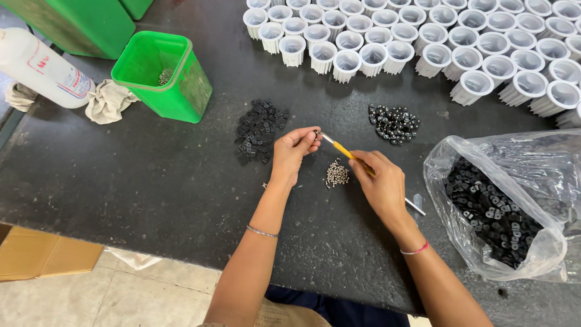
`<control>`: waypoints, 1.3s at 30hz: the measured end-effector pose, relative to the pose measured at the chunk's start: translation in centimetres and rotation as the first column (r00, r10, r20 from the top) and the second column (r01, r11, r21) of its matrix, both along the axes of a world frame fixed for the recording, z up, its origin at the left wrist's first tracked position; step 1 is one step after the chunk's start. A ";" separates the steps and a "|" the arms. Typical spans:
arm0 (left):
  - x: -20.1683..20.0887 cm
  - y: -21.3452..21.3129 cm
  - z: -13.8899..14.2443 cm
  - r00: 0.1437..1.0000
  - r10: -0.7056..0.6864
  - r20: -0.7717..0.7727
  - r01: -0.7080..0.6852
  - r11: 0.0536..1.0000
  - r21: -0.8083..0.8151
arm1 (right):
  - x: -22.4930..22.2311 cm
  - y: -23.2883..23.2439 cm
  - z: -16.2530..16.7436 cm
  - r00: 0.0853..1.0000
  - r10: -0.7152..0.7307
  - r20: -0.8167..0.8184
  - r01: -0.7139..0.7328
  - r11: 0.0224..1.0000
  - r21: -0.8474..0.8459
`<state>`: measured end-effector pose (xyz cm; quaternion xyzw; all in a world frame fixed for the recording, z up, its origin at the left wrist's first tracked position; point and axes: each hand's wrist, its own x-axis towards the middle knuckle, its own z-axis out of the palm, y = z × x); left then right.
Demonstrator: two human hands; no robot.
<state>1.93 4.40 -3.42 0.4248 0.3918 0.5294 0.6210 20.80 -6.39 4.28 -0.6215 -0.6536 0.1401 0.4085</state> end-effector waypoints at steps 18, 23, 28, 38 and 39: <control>-0.1 0.1 0.0 0.991 0.015 -0.131 -0.012 1.000 0.025 | -0.1 -0.2 -0.1 1.000 0.006 -0.017 -0.005 1.000 0.024; -0.1 0.1 0.2 0.989 0.011 -0.145 -0.005 0.999 0.046 | 0.0 -0.3 -0.6 0.999 -0.021 -0.039 0.022 0.999 0.030; 0.0 -0.5 0.6 0.964 0.065 -0.259 -0.027 0.989 0.146 | -0.1 -0.1 -1.5 0.997 -0.034 0.076 0.033 0.999 0.012; 0.3 -0.8 1.6 0.954 0.060 -0.292 -0.011 0.986 0.168 | 0.5 0.1 -0.9 1.000 0.026 0.012 -0.026 0.999 -0.026; 0.2 -0.9 1.7 0.957 0.055 -0.286 -0.006 0.986 0.170 | 0.8 0.2 -0.9 0.998 0.058 -0.020 -0.057 0.998 0.030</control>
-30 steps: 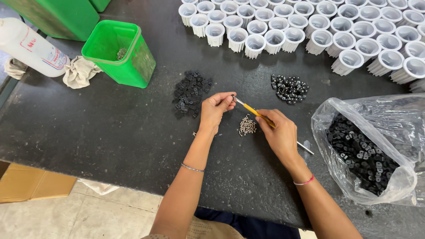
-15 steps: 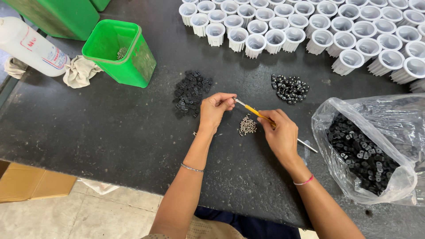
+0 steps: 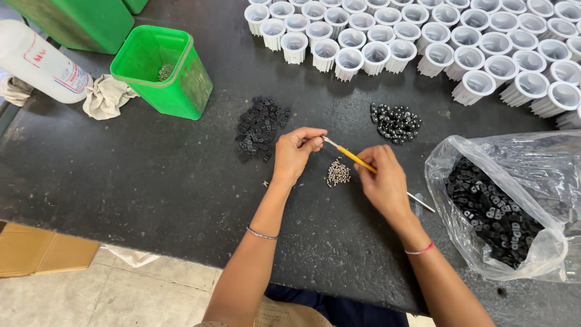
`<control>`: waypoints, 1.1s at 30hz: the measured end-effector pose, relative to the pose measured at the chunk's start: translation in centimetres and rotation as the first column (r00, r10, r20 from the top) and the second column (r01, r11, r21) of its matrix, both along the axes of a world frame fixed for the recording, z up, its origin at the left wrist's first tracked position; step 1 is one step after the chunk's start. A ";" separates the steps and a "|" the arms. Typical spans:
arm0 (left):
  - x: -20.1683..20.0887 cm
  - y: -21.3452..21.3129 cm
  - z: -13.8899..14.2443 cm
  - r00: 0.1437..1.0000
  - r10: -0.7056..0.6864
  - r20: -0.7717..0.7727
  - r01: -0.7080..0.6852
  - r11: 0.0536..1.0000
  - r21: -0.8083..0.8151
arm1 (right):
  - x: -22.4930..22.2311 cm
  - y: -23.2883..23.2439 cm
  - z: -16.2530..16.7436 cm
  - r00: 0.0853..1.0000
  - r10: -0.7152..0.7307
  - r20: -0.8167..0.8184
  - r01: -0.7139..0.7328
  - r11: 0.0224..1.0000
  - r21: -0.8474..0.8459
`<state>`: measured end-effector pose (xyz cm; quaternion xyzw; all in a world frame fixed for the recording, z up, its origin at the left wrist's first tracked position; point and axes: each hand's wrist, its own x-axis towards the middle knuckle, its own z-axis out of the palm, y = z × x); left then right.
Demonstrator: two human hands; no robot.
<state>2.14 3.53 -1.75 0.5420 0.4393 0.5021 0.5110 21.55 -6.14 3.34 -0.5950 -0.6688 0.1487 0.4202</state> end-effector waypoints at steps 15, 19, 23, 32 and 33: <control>-0.3 0.1 -0.2 0.999 -0.027 0.019 0.027 1.000 -0.003 | 0.5 0.1 -0.8 1.000 0.005 -0.019 -0.005 1.000 0.020; -0.1 0.1 -0.3 0.999 -0.028 -0.035 0.028 1.000 0.010 | 0.8 0.4 -1.5 0.978 -0.096 0.187 0.118 0.987 -0.108; 0.0 0.1 -0.2 0.999 -0.027 -0.031 0.027 1.000 0.002 | 0.8 0.4 -1.3 0.994 -0.040 0.104 0.045 0.998 -0.049; -0.1 -0.1 0.2 0.994 -0.013 -0.110 0.014 1.000 0.004 | 0.9 0.4 -1.0 0.991 -0.047 0.128 0.046 0.999 0.013; -0.1 -0.1 0.2 0.994 -0.009 -0.108 0.009 1.000 0.001 | 0.8 0.4 -1.0 0.992 -0.050 0.113 0.052 0.999 -0.014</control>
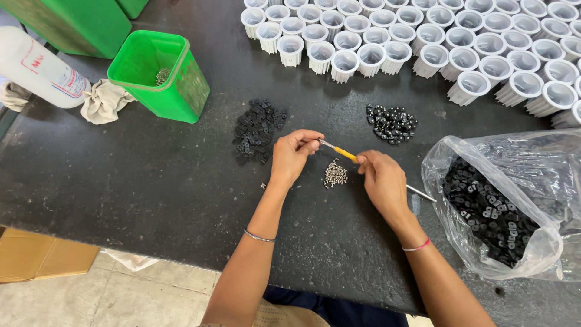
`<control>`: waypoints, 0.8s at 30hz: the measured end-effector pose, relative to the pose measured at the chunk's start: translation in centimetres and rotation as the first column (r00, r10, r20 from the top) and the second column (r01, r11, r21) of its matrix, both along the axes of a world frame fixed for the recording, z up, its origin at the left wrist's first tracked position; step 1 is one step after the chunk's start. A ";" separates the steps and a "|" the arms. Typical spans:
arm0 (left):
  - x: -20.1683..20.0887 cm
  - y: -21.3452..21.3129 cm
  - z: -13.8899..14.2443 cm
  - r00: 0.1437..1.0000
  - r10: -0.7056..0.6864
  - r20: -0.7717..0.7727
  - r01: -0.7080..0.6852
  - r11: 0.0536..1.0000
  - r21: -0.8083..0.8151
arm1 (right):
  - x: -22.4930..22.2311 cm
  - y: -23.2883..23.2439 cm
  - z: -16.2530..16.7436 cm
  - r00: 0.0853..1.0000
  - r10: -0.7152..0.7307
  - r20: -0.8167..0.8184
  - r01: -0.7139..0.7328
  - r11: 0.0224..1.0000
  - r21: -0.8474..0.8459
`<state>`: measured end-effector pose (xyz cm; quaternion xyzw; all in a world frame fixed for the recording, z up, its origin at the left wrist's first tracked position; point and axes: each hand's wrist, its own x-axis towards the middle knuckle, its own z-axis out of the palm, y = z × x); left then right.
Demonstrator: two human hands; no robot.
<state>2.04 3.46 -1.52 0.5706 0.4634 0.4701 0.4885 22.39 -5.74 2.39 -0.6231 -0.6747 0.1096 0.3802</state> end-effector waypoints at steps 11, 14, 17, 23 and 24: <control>-0.3 0.0 0.3 1.000 0.005 -0.020 -0.005 1.000 -0.006 | 0.1 0.1 0.1 0.999 -0.002 -0.039 0.001 0.999 -0.033; -0.2 0.0 0.3 1.000 0.007 0.006 -0.007 1.000 -0.019 | -0.1 0.0 0.1 0.999 -0.027 -0.025 0.025 0.995 -0.101; -0.3 0.1 0.3 1.000 0.015 0.001 -0.015 1.000 -0.024 | -0.2 -0.1 0.4 0.990 0.038 -0.139 -0.040 0.999 -0.013; -0.8 0.3 0.3 0.999 0.028 -0.016 -0.028 0.999 -0.018 | -0.3 0.0 0.3 0.988 0.012 -0.157 -0.020 0.999 -0.046; -0.8 0.2 0.3 1.000 0.018 -0.009 -0.018 1.000 -0.023 | -0.2 -0.1 0.2 0.989 -0.020 -0.147 0.006 0.995 -0.101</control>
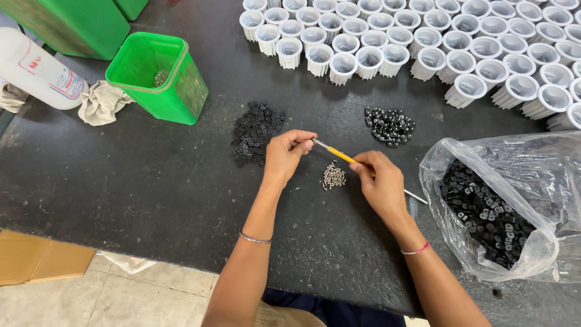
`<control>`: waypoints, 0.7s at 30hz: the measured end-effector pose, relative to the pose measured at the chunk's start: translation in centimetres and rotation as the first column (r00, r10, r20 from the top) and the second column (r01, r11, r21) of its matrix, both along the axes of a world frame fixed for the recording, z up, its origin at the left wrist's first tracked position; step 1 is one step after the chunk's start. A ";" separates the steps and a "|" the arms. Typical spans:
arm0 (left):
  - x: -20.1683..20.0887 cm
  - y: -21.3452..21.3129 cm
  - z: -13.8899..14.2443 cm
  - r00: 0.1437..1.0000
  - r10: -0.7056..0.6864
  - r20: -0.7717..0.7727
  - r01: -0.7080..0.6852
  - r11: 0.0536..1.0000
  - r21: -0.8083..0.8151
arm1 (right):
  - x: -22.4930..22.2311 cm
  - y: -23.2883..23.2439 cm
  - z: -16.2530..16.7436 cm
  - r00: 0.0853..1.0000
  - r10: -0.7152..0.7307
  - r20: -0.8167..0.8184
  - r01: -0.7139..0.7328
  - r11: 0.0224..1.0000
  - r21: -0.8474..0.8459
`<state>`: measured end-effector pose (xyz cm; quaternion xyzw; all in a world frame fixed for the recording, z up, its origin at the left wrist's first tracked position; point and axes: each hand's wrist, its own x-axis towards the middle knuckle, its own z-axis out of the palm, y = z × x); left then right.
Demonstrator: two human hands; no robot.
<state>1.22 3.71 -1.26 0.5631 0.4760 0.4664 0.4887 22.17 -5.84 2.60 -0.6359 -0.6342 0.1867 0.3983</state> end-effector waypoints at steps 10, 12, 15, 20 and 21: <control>-0.5 0.2 0.0 0.998 -0.057 0.029 0.057 0.998 -0.016 | -0.4 0.1 0.6 0.998 0.055 -0.036 -0.051 0.994 0.100; -0.4 0.2 0.1 0.998 -0.060 0.009 0.060 0.998 -0.013 | -0.2 0.0 0.6 0.999 0.037 0.025 -0.039 0.994 0.104; -0.6 0.3 -0.1 0.997 -0.066 0.047 0.067 0.997 -0.029 | -0.2 0.0 0.5 0.999 0.025 0.041 -0.029 0.996 0.079; -0.8 0.8 -0.8 0.969 -0.065 0.238 0.092 0.990 -0.103 | -0.4 -0.1 0.5 0.998 0.022 0.051 -0.026 0.997 0.079; -0.9 0.9 -1.0 0.965 -0.067 0.255 0.096 0.990 -0.104 | -0.4 -0.1 0.5 0.998 0.031 0.055 -0.036 0.995 0.092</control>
